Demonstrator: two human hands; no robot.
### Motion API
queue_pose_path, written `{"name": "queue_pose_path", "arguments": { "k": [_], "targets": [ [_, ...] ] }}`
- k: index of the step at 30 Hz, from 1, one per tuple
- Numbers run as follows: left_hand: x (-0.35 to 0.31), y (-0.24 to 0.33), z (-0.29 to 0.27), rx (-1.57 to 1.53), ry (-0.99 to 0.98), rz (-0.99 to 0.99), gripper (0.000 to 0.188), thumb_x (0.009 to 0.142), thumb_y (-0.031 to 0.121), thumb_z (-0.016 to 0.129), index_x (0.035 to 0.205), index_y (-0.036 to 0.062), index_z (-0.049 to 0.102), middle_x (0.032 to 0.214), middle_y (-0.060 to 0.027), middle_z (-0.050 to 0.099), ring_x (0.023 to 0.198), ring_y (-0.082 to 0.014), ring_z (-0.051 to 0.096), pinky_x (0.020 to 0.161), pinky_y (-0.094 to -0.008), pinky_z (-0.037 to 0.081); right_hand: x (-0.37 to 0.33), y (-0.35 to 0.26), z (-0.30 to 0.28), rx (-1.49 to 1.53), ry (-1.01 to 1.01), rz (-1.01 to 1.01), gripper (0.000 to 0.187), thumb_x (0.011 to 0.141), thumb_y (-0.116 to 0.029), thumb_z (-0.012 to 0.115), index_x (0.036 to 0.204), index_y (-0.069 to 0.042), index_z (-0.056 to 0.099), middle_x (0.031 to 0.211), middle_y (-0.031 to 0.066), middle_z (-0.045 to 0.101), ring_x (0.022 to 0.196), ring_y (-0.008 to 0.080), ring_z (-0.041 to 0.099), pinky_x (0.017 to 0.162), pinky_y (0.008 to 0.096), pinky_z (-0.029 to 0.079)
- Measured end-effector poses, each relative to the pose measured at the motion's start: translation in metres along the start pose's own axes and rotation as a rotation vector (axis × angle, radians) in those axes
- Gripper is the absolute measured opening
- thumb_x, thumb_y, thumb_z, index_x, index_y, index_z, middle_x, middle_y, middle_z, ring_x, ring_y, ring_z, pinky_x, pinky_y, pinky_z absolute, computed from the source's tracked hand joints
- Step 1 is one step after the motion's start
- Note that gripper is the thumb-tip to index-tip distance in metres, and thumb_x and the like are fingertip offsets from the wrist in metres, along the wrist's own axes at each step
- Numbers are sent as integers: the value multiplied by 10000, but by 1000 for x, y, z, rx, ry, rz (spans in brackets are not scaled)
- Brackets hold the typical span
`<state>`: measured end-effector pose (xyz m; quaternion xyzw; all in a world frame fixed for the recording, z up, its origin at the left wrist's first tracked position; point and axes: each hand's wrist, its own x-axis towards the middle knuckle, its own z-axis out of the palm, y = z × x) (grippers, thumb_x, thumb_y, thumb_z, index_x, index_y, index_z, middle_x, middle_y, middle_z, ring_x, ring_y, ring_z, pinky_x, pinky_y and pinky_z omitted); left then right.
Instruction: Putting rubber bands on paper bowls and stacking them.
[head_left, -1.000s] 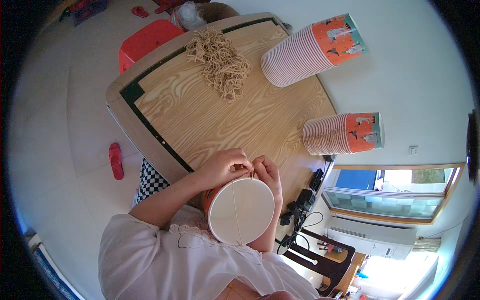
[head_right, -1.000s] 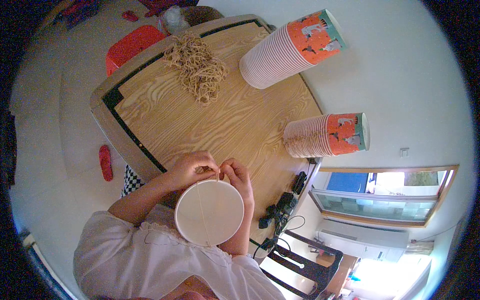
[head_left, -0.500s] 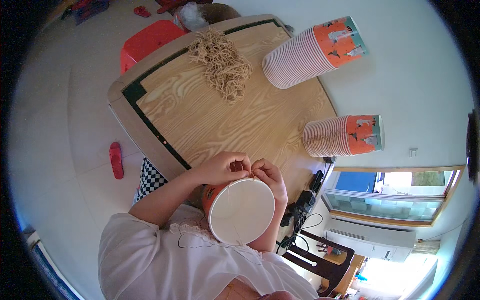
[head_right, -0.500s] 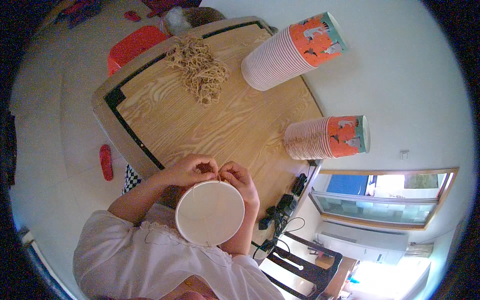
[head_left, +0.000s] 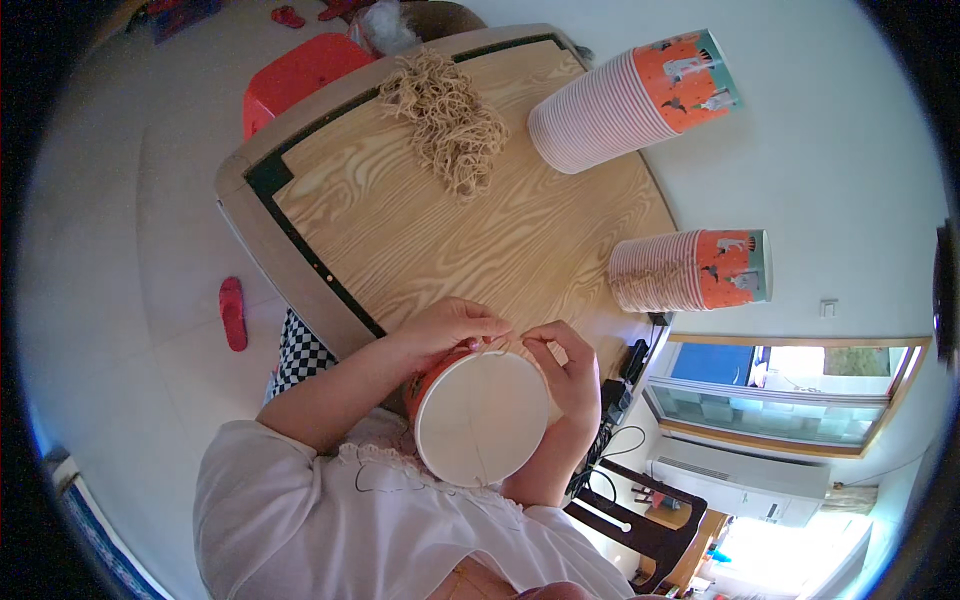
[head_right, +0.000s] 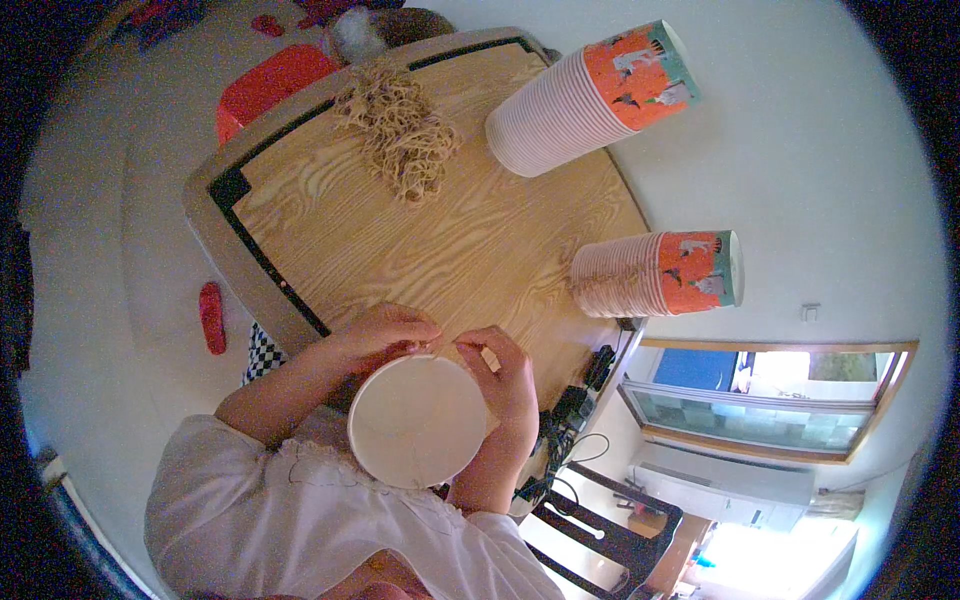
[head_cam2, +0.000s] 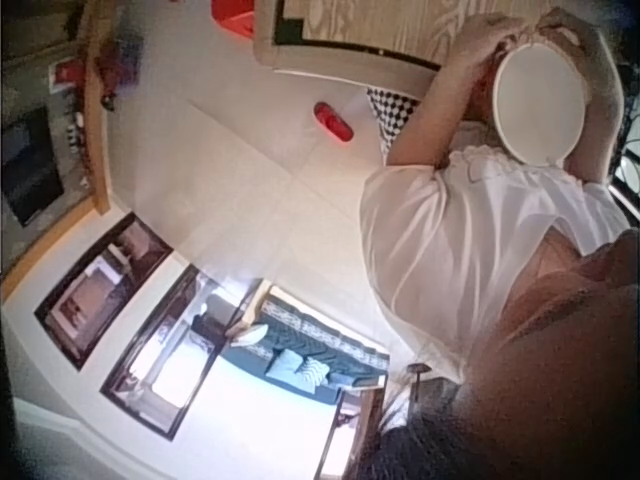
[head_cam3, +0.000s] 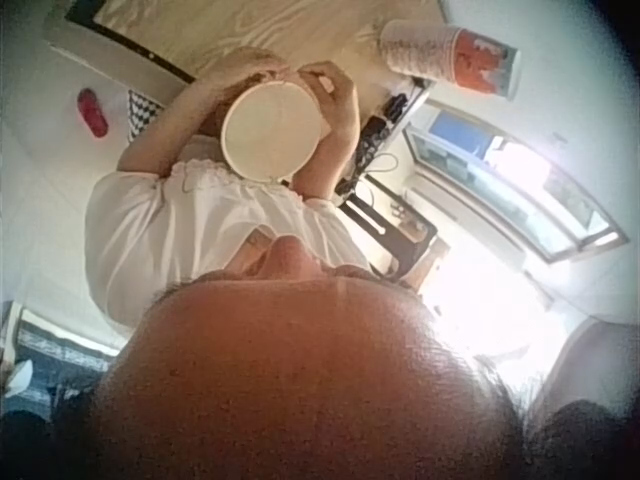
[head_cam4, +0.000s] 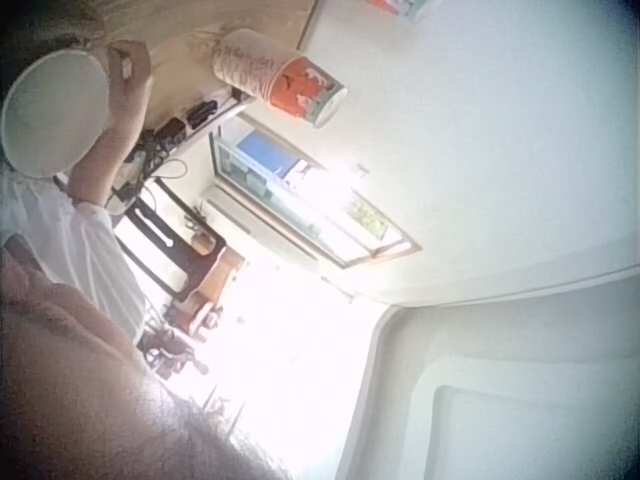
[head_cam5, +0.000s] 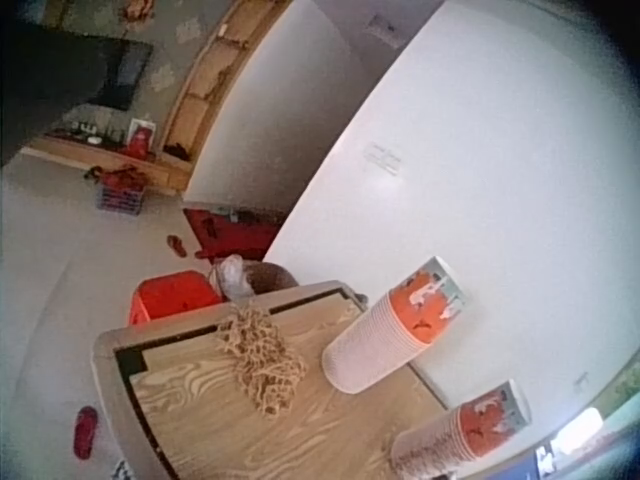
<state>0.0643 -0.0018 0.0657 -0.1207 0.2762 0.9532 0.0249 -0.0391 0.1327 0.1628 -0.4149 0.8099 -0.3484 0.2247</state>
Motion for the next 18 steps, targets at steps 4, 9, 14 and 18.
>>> {"name": "queue_pose_path", "arguments": {
  "k": [4,9,14,18],
  "targets": [
    [-6,8,4,87,5,51,180,822,144,631,889,-21,654,645,13,560,556,-41,465,511,-187,363,-7,3,4,-61,96,-56,82,747,1,651,823,-3,623,786,79,612,745,162,578,679,267,460],
    [-9,12,6,281,19,122,209,824,117,613,958,-39,656,846,-87,661,771,-111,605,711,-225,476,-7,4,12,-27,138,-43,88,733,17,657,809,1,615,783,71,616,741,165,580,683,264,459],
    [-8,10,4,298,-2,138,209,806,96,621,962,-39,656,876,-99,665,787,-116,613,725,-229,484,-7,3,13,0,176,-48,84,741,14,655,816,-4,621,783,69,615,749,155,574,691,260,456],
    [-10,12,4,349,-9,143,207,789,92,640,959,-23,664,855,-85,667,762,-104,608,698,-226,484,-6,4,15,35,157,-44,82,744,14,655,817,-4,622,780,66,612,748,153,570,697,258,454]
  ]
}}
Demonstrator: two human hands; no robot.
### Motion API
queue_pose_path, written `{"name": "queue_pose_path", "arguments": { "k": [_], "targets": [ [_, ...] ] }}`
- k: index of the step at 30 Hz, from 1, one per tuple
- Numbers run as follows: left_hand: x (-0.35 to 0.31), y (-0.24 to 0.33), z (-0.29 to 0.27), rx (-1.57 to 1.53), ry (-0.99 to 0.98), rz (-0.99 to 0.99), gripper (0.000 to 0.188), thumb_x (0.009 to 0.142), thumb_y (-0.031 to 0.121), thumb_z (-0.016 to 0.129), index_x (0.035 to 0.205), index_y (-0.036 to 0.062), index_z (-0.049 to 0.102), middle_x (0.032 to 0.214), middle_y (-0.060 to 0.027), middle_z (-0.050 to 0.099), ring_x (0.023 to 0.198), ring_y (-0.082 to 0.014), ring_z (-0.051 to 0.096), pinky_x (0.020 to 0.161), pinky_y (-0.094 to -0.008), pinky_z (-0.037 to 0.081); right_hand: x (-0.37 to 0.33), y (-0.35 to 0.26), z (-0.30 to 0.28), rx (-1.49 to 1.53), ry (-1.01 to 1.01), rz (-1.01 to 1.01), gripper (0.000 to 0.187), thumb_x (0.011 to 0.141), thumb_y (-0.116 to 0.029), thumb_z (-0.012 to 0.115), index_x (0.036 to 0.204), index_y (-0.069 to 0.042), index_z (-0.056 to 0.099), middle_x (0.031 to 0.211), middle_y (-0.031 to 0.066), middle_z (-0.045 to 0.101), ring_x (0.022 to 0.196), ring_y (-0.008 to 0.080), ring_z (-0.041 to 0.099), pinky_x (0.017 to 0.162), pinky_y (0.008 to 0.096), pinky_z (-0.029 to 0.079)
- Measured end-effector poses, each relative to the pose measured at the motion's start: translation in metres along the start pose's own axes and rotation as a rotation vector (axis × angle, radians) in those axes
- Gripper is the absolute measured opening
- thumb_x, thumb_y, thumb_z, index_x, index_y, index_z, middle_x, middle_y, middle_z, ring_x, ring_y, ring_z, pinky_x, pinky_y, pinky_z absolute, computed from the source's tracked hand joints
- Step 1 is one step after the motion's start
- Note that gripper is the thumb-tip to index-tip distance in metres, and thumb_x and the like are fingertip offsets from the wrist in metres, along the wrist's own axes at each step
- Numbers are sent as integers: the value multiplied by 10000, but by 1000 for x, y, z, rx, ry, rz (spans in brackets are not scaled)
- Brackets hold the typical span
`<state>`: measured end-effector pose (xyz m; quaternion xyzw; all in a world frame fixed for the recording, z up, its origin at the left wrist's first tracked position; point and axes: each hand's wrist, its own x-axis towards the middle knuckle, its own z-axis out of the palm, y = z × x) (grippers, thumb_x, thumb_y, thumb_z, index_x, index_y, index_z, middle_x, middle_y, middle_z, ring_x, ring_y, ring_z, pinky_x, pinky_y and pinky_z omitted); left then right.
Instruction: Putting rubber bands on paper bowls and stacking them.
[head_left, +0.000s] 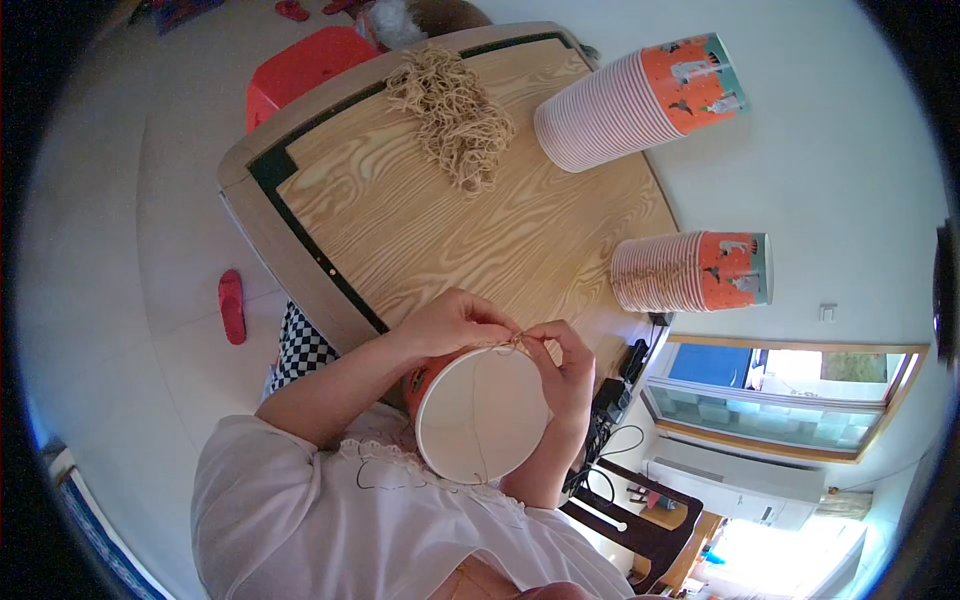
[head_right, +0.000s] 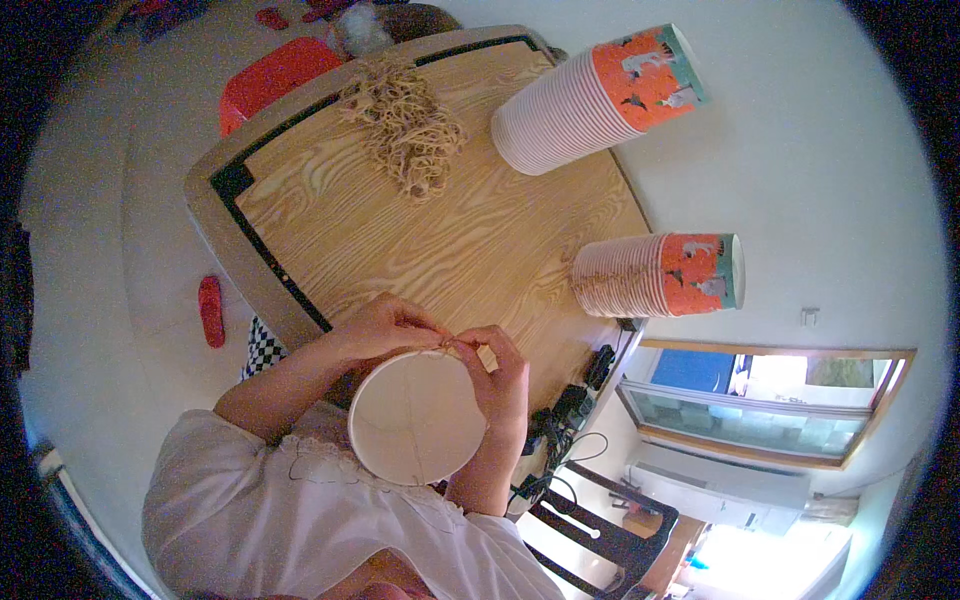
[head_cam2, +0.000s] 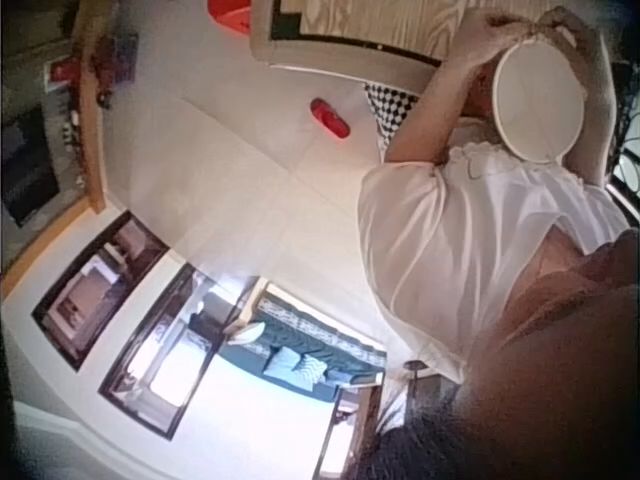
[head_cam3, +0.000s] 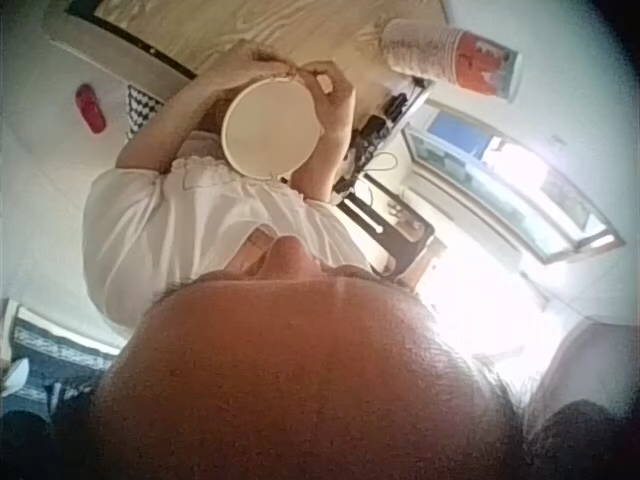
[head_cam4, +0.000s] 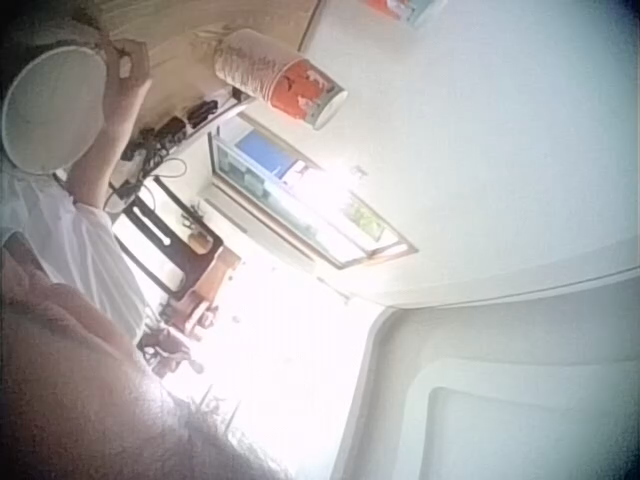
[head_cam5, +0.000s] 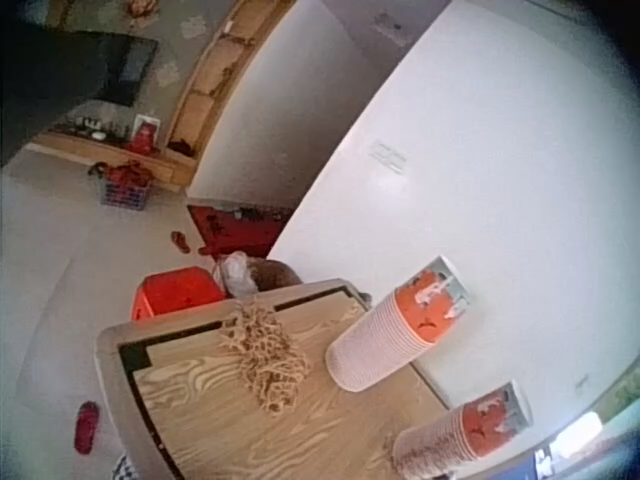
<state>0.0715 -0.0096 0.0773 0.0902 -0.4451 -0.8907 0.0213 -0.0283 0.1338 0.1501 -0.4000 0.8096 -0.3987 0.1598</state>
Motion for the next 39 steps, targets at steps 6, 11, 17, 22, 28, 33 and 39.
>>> {"name": "queue_pose_path", "arguments": {
  "k": [6,11,17,22,28,33,39],
  "targets": [
    [3,-7,-2,67,8,26,192,778,100,657,942,2,676,823,-61,666,736,-89,597,668,-224,475,0,6,1,12,-33,-14,97,741,18,659,822,-6,611,777,59,605,747,151,566,703,255,454],
    [6,-7,-1,90,26,31,173,777,97,659,918,-4,668,812,-58,663,736,-90,597,671,-226,476,0,8,2,16,-41,-21,100,751,15,657,831,-8,603,786,59,607,761,148,569,706,259,458],
    [7,-14,-6,38,40,77,160,786,93,651,908,-10,646,823,-53,653,747,-91,595,684,-228,478,-3,-1,0,77,-56,37,95,780,6,631,873,3,611,843,79,623,816,176,590,742,270,464],
    [3,-5,-10,101,40,88,149,791,81,646,909,-10,640,827,-51,644,755,-87,590,692,-227,479,-2,-1,-9,156,-287,-32,157,834,-15,565,976,24,617,957,105,634,914,184,587,805,276,447],
    [1,-6,-14,31,21,99,149,793,77,646,911,-13,636,830,-47,645,765,-83,589,704,-224,477,-4,1,-5,222,-356,11,199,899,-77,509,1016,51,607,969,97,635,914,142,573,800,245,439],
    [-4,3,-15,36,11,83,152,802,72,634,928,-14,626,848,-53,647,778,-95,600,720,-229,481,-5,-1,-5,283,-344,102,216,923,-89,476,1022,57,601,969,87,634,885,115,565,771,221,441],
    [-3,1,-15,28,5,71,175,805,78,632,952,-15,616,852,-51,643,777,-91,597,719,-228,480,1,-4,-5,183,-220,76,115,845,-20,571,940,9,629,912,77,643,870,140,592,791,257,457]
  ]
}}
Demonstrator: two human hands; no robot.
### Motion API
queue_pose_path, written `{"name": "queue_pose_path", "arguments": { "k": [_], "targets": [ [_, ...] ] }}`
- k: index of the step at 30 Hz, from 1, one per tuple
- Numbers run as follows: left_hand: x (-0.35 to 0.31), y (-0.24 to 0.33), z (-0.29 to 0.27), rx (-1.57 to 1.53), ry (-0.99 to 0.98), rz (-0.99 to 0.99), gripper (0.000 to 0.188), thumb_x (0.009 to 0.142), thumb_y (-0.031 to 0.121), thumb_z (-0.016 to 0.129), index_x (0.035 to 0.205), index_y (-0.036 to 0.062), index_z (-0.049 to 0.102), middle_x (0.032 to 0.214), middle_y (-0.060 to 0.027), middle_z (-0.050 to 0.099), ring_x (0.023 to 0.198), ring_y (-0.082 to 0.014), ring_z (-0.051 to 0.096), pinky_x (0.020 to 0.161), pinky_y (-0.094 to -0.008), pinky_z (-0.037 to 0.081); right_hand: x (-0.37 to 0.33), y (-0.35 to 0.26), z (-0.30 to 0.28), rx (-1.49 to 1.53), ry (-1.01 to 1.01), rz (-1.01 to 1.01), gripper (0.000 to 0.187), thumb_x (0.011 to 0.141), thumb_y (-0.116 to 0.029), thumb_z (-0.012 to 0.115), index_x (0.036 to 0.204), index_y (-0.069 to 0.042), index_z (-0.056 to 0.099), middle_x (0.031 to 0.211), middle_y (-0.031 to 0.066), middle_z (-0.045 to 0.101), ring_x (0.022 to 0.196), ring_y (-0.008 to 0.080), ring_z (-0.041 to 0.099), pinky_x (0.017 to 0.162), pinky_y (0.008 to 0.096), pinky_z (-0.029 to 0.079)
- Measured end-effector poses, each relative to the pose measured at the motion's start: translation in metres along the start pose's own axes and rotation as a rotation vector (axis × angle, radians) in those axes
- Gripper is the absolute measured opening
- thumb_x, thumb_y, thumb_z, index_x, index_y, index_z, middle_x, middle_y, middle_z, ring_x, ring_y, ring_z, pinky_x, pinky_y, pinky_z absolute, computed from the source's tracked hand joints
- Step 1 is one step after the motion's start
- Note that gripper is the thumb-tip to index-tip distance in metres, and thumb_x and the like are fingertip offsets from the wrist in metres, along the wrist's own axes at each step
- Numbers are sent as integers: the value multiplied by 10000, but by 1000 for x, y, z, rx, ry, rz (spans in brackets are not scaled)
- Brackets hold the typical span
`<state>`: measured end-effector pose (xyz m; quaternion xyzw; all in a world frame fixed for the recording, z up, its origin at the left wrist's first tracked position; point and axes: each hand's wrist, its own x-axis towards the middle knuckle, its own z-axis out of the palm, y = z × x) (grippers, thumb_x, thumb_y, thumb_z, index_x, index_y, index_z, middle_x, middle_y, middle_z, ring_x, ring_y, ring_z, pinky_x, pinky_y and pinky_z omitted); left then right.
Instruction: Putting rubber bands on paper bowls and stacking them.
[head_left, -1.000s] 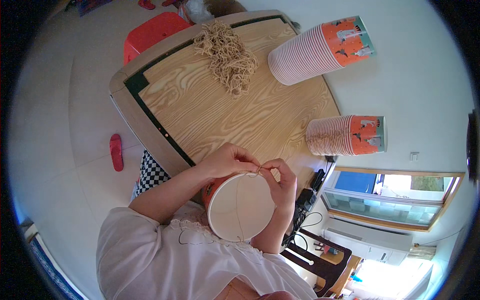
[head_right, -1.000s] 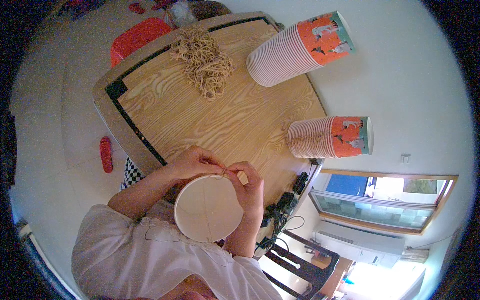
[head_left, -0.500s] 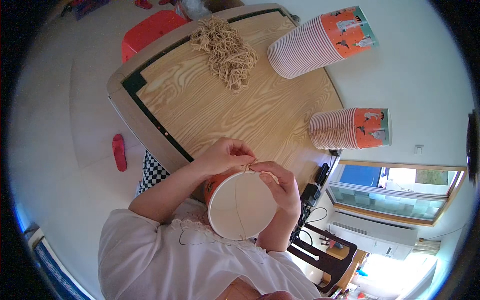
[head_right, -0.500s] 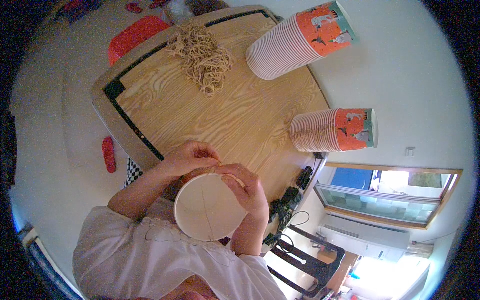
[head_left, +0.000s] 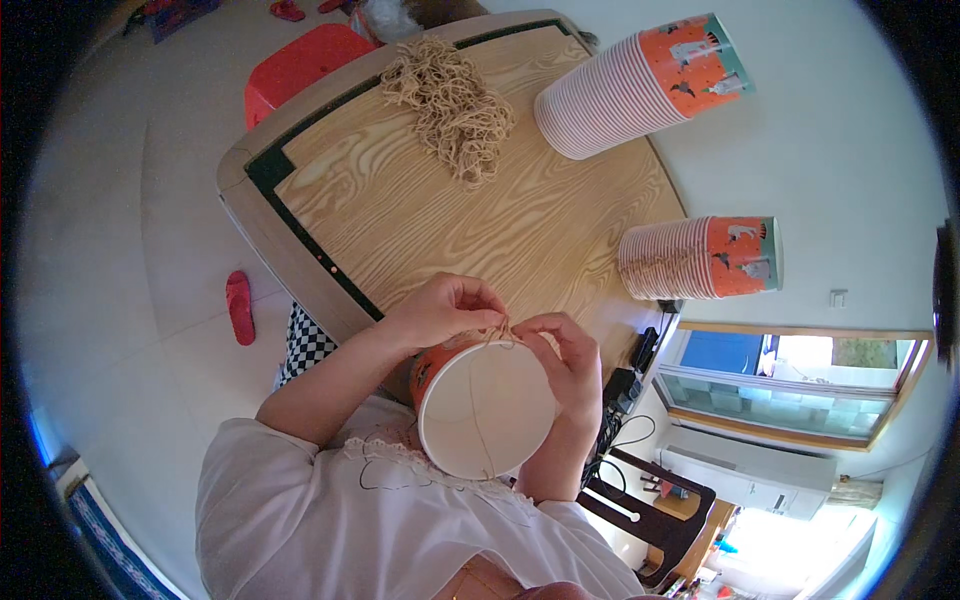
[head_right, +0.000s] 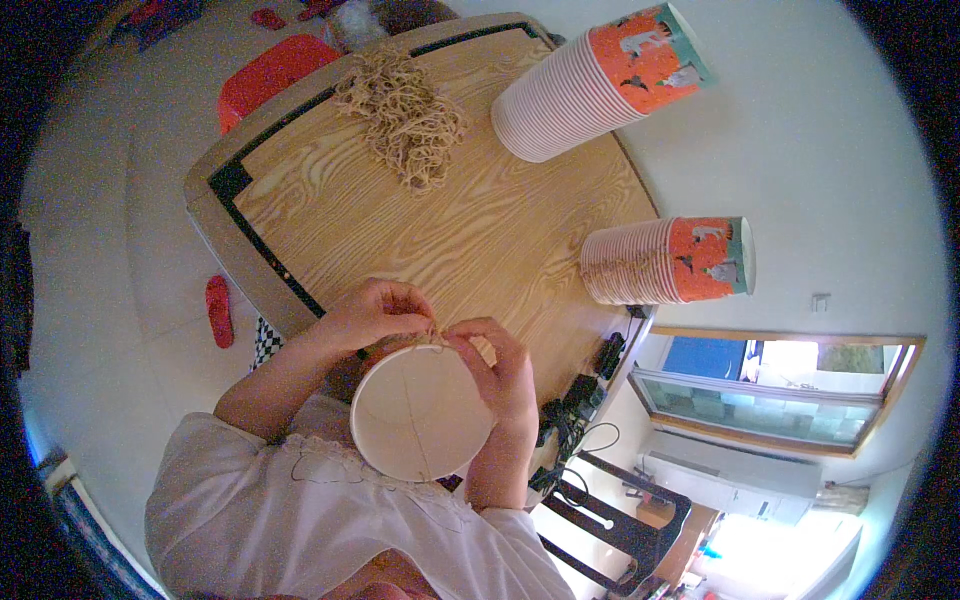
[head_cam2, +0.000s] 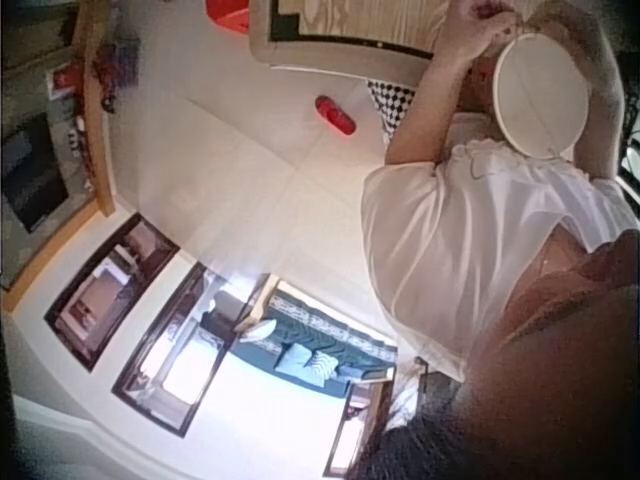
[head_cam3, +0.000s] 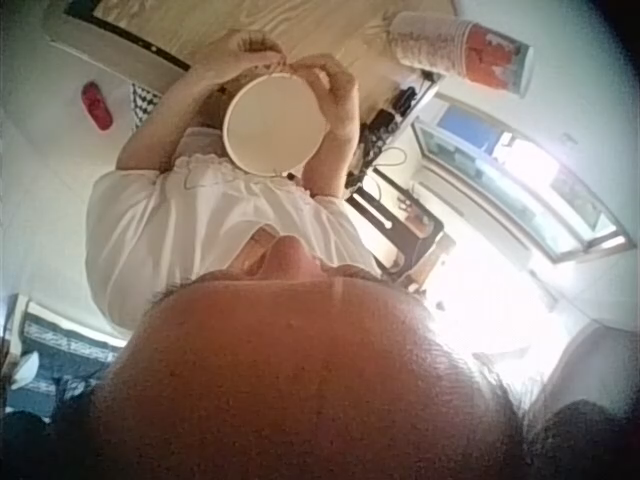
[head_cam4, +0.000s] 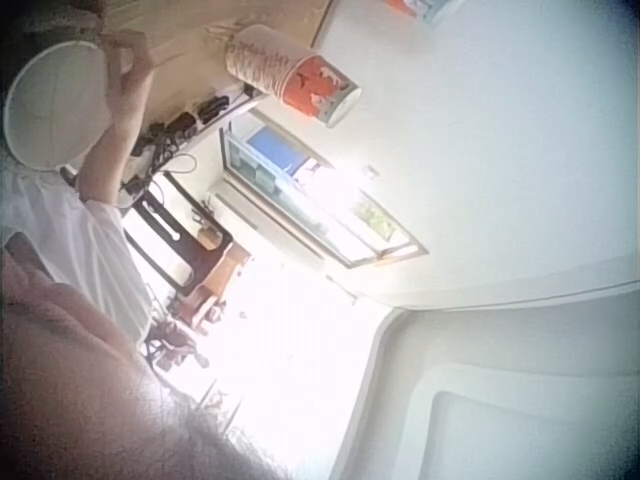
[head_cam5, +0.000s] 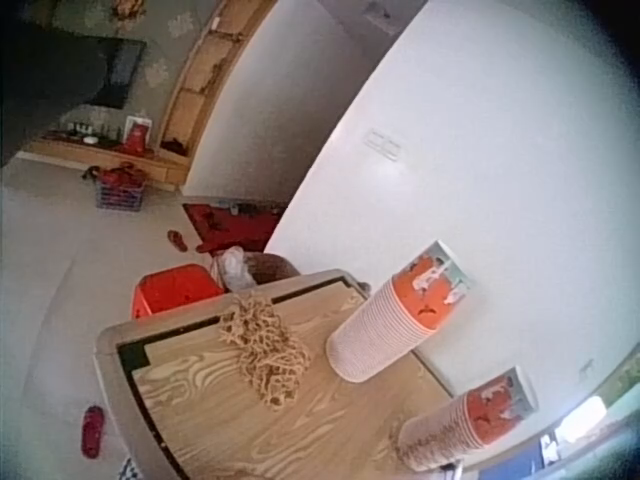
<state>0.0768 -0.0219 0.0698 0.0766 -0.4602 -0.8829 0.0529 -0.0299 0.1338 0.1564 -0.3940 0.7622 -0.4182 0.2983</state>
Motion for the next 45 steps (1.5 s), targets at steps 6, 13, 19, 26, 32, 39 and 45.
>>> {"name": "queue_pose_path", "arguments": {
  "k": [6,13,19,26,32,39,45],
  "targets": [
    [-2,0,2,-7,-1,-36,152,807,86,632,923,-12,626,821,-34,636,754,-80,585,696,-218,471,18,4,-5,-22,-18,-46,104,793,45,607,894,23,606,865,66,617,853,133,585,775,233,454],
    [0,-2,4,11,-10,-20,161,799,88,640,925,-12,632,810,-31,639,750,-80,584,688,-218,468,23,11,-4,-48,-80,-7,91,777,-11,650,861,-9,618,806,42,624,803,109,588,734,239,460],
    [0,-3,3,37,10,-15,169,788,92,656,925,-6,651,833,-41,656,757,-85,592,696,-227,472,23,11,-3,-57,-66,-22,85,775,-9,648,851,-8,610,774,34,614,776,104,575,724,237,454],
    [-2,2,8,203,47,24,166,785,101,658,915,-3,664,792,-48,662,737,-80,591,686,-230,472,22,5,-2,-98,-39,4,80,763,-5,655,831,-3,612,751,37,606,765,110,569,723,244,451],
    [-2,1,9,224,67,30,133,796,87,632,885,-12,643,777,-48,645,722,-86,584,669,-235,470,20,11,0,-81,-19,-4,77,760,-3,658,821,0,611,747,39,603,758,113,567,725,250,453],
    [-2,-5,5,4,56,7,61,836,47,563,876,1,561,766,-49,612,682,-100,566,632,-242,461,13,13,1,25,30,9,110,773,-4,649,870,-3,598,803,41,599,784,117,572,731,251,457],
    [-6,2,7,-33,47,4,57,832,54,574,867,9,570,757,-22,597,677,-80,552,624,-218,453,9,3,4,-60,-41,-113,136,791,-34,650,889,-5,561,823,57,591,787,150,586,727,261,460]
  ]
}}
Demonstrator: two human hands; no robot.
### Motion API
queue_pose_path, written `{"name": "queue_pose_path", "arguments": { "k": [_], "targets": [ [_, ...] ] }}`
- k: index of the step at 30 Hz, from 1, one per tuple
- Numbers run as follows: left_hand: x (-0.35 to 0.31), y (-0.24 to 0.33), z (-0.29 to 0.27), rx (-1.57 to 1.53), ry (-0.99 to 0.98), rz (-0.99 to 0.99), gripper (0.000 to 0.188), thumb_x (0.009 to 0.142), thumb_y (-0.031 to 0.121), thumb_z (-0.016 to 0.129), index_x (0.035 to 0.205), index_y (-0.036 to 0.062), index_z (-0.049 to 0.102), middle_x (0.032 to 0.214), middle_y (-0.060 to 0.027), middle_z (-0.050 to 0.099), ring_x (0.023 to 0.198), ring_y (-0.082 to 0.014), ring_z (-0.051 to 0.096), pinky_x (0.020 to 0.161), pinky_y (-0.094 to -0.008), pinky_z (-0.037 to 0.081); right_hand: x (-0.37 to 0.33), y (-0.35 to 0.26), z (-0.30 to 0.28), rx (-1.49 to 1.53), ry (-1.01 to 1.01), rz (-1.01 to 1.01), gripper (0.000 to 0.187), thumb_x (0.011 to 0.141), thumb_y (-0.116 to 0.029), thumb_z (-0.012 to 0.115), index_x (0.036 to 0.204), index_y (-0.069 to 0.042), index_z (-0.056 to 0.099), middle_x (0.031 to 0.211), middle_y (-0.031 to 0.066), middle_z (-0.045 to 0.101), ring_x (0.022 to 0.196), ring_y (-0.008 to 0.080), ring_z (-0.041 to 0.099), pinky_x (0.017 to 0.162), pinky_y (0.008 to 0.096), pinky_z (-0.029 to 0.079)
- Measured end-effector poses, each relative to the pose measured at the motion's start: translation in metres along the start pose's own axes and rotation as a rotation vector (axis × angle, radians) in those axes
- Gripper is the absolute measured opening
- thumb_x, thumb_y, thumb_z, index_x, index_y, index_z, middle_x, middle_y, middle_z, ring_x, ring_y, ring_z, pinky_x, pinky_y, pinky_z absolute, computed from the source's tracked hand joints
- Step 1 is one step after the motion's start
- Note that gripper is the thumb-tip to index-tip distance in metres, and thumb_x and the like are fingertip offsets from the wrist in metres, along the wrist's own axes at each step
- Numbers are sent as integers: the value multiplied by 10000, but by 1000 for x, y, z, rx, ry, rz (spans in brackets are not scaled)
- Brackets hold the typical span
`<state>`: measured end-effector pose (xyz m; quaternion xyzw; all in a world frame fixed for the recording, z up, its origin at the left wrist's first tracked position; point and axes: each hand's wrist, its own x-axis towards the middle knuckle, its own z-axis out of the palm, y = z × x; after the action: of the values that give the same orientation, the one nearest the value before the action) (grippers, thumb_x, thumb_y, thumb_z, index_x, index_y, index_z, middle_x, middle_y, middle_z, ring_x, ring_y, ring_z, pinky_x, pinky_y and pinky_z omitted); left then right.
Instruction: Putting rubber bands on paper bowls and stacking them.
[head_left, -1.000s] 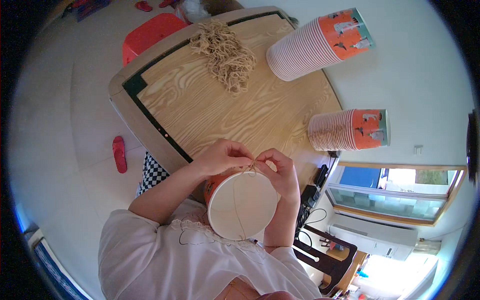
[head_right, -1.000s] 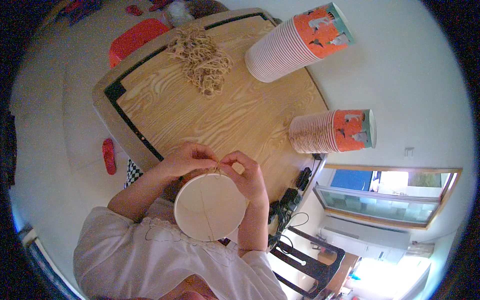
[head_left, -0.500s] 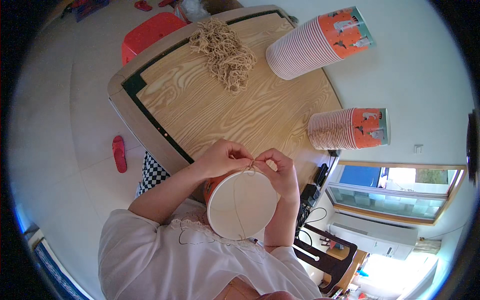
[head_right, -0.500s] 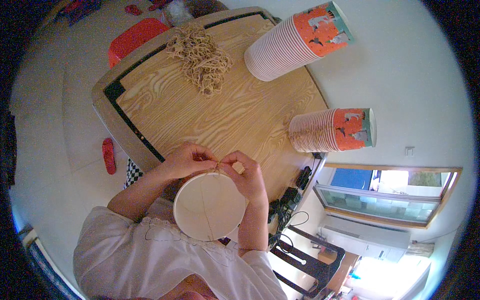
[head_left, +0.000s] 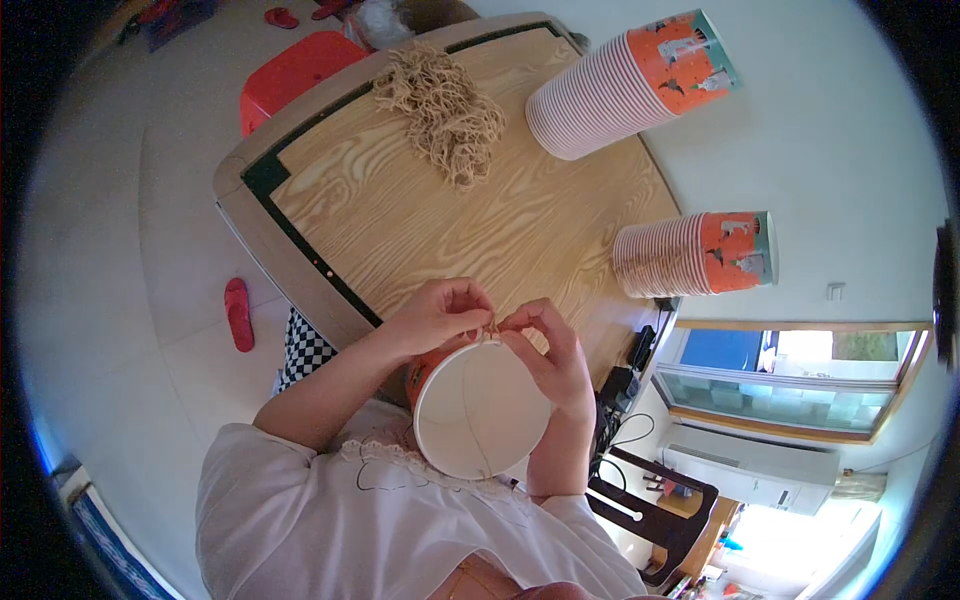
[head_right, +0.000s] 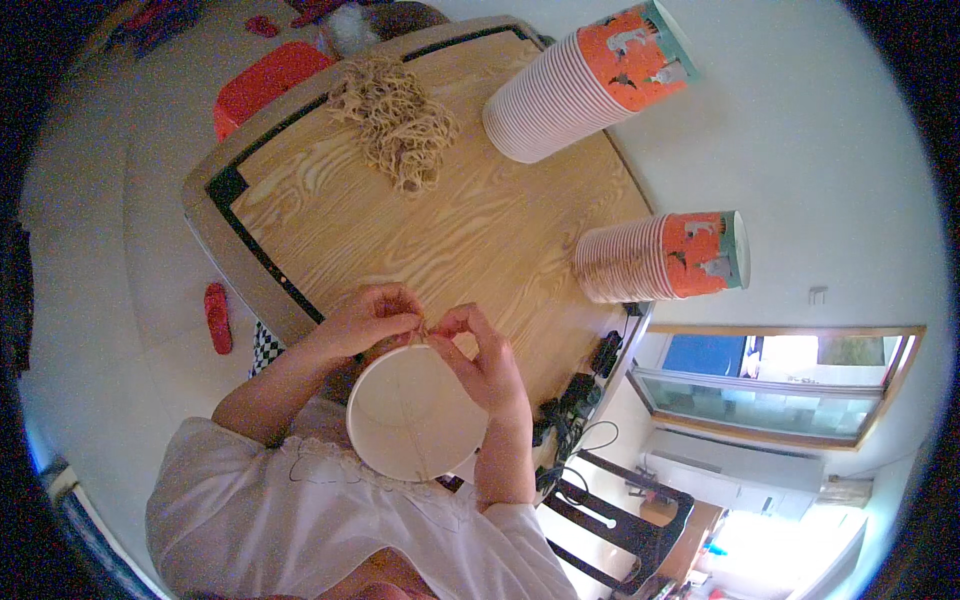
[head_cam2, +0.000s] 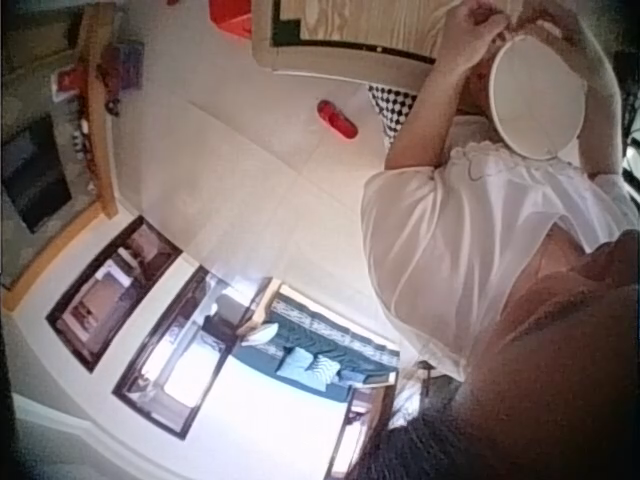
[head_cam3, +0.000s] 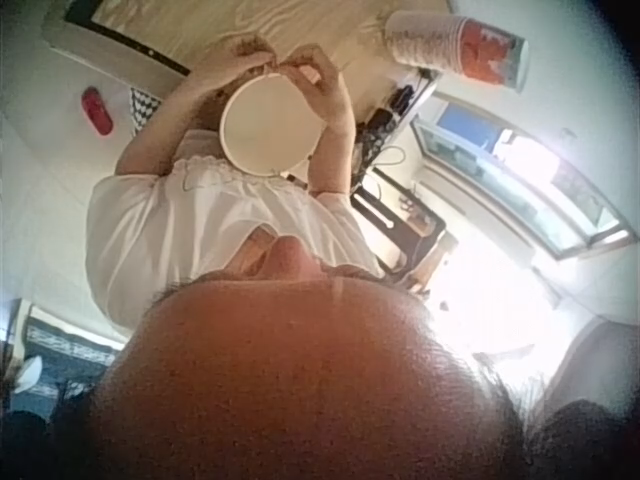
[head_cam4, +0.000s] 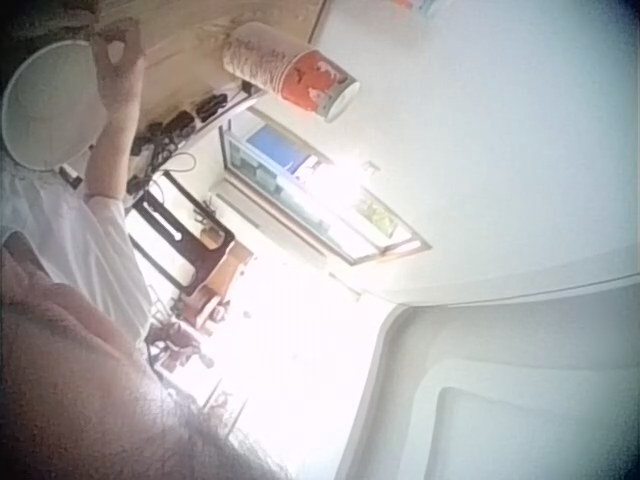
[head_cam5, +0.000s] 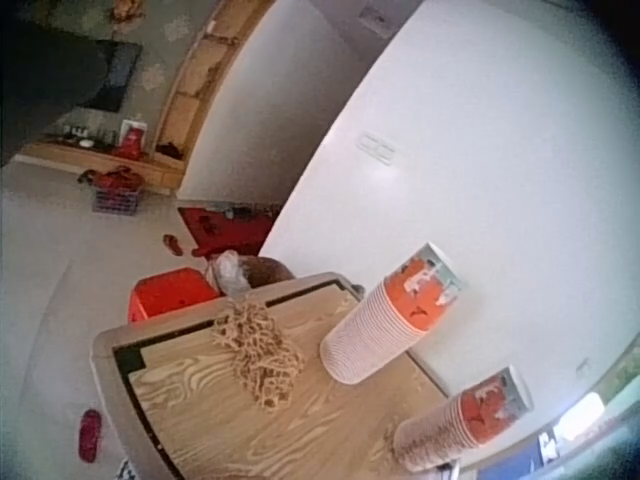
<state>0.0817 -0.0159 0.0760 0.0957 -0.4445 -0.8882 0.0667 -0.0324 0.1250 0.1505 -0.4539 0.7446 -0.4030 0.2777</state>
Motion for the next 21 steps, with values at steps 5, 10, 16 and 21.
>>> {"name": "queue_pose_path", "arguments": {
  "k": [5,10,16,21],
  "targets": [
    [-2,2,-1,44,2,1,61,826,64,584,862,15,577,762,-11,592,686,-69,549,629,-213,453,5,2,3,-2,-2,12,178,786,-55,667,900,-8,538,800,57,574,781,150,584,712,275,461],
    [-3,-1,-2,34,5,19,64,821,69,591,858,17,585,770,-8,595,698,-65,550,637,-213,453,10,1,3,52,-103,19,196,793,18,623,931,-4,486,837,35,533,817,114,560,747,244,458],
    [-3,0,-5,105,-2,21,94,828,85,598,882,10,584,789,-15,602,731,-74,563,668,-217,454,14,12,2,182,-138,44,231,782,61,619,924,-18,454,821,32,522,806,112,565,742,247,467],
    [-4,-2,-6,-38,7,0,96,841,91,588,903,21,561,804,-24,607,762,-88,576,690,-227,454,11,12,4,191,-91,79,241,772,87,613,915,-21,453,816,26,520,788,106,558,738,241,463]
  ]
}}
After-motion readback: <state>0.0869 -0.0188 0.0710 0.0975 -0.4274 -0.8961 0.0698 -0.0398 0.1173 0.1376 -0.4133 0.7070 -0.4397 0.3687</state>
